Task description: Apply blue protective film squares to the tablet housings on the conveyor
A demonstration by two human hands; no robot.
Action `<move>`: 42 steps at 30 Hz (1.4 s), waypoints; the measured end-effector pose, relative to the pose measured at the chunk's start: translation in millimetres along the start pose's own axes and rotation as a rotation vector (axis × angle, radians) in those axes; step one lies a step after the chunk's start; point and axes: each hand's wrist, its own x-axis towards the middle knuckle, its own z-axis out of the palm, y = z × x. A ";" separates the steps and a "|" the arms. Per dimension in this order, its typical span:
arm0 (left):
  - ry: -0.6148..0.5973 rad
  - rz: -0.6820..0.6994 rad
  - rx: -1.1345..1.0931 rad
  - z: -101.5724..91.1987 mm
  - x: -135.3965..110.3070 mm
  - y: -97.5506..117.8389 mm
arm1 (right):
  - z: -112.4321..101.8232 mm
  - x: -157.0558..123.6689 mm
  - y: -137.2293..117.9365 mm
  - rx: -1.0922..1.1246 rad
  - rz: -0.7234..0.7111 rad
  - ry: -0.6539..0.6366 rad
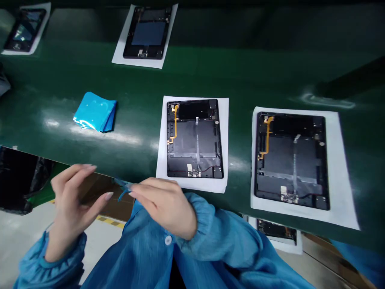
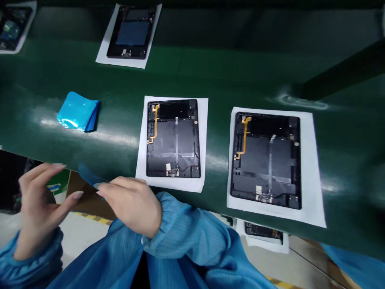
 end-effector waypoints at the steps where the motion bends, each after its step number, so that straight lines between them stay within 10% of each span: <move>1: -0.048 0.103 0.006 -5.6 17.2 4.1 | -10.2 -1.0 -0.2 -0.046 -0.038 0.062; 13: -0.379 0.640 -0.206 17.5 135.9 32.7 | -103.3 3.6 -10.7 -0.334 -0.171 -0.001; 22: -0.367 0.494 -0.138 19.5 163.7 62.9 | -123.5 7.0 5.6 -0.556 0.051 0.241; 27: -0.409 0.455 -0.191 60.5 200.1 55.1 | -155.0 20.8 36.2 -0.284 0.485 0.264; 33: -0.385 0.520 -0.377 110.5 201.4 37.5 | -185.5 28.9 79.6 0.012 0.922 0.395; 42: -0.541 0.769 -0.434 139.4 186.3 25.8 | -193.1 14.7 83.6 -0.191 0.930 0.275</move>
